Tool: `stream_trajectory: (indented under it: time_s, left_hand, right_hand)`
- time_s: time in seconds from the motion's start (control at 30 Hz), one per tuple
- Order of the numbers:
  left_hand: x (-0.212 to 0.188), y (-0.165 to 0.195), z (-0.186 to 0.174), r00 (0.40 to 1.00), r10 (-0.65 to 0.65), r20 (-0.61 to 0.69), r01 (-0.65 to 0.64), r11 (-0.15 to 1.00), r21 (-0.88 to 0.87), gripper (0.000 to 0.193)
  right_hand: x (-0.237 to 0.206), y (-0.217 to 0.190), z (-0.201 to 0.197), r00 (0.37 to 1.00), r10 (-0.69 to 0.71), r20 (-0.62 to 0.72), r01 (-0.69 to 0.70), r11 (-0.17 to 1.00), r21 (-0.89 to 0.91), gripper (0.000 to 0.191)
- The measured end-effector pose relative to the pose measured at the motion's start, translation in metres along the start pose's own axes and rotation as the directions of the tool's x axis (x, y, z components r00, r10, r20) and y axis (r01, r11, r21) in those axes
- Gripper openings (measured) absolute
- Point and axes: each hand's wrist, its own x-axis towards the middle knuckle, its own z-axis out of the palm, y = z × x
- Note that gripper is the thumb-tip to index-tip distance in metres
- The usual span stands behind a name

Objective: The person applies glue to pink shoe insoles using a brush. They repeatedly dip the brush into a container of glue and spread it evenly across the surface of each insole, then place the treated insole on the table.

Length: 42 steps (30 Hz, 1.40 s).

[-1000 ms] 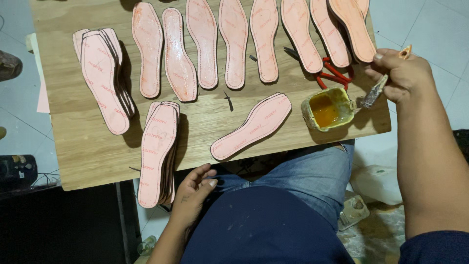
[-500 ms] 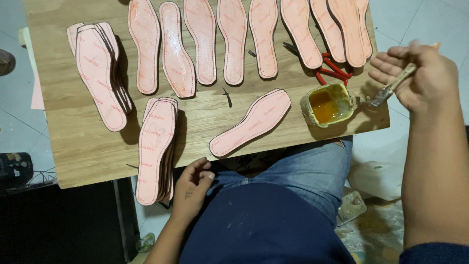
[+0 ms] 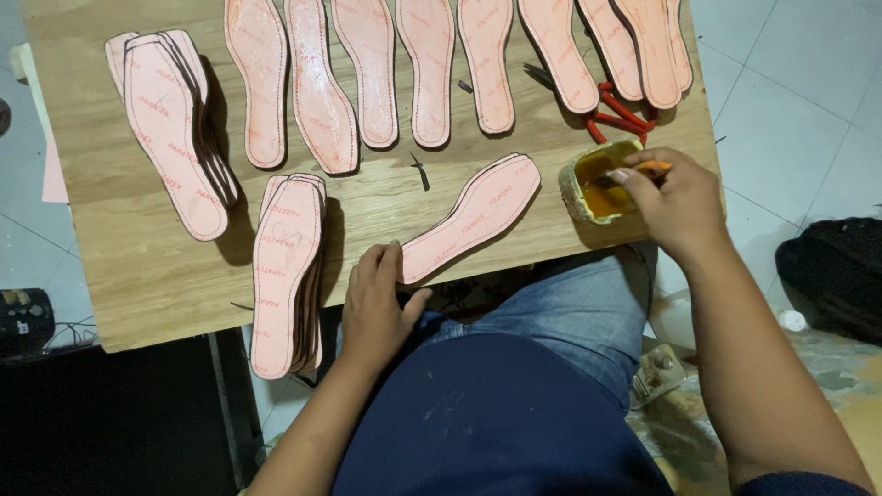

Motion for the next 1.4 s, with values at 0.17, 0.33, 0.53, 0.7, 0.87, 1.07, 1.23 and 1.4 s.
stream_trajectory:
  time_s: [0.17,0.33,0.53,0.7,0.87,1.07,1.23,1.4]
  left_hand:
    - [0.004,-0.007,0.001,0.999,-0.035,-0.031,0.034,0.999,-0.036,0.066]
    - [-0.008,-0.013,-0.008,0.994,-0.107,-0.024,0.099,0.971,-0.215,0.064]
    - [-0.027,-0.020,-0.013,0.954,-0.277,0.113,0.298,0.853,-0.429,0.064]
    - [-0.035,-0.023,-0.010,0.925,-0.353,0.142,0.377,0.798,-0.471,0.064]
    - [-0.040,-0.025,-0.011,0.954,-0.291,0.068,0.292,0.859,-0.420,0.061]
    - [-0.041,-0.025,-0.013,0.963,-0.264,0.050,0.261,0.878,-0.401,0.061]
    - [-0.040,-0.022,-0.014,0.955,-0.289,0.058,0.287,0.866,-0.410,0.060]
    - [-0.041,-0.021,-0.016,0.965,-0.259,0.038,0.253,0.888,-0.384,0.059]
  right_hand:
    - [-0.016,-0.022,-0.014,0.986,0.111,-0.124,-0.086,0.979,0.185,0.020]
    - [-0.043,-0.050,-0.018,0.940,-0.244,-0.240,0.252,0.968,0.003,0.017]
    - [-0.049,-0.052,-0.006,0.973,0.202,0.115,-0.200,0.471,0.859,0.018]
    - [-0.046,-0.059,0.035,0.996,0.000,0.088,-0.042,0.881,0.472,0.030]
    - [-0.041,-0.071,0.078,0.943,-0.333,-0.018,0.330,0.927,0.179,0.021]
    - [-0.053,-0.083,0.105,0.834,-0.552,0.023,0.550,0.833,0.058,0.017]
    - [-0.035,-0.079,0.117,0.929,-0.370,-0.019,0.370,0.925,0.084,0.011]
    - [-0.015,-0.065,0.105,0.945,-0.289,-0.154,0.306,0.947,0.097,0.015]
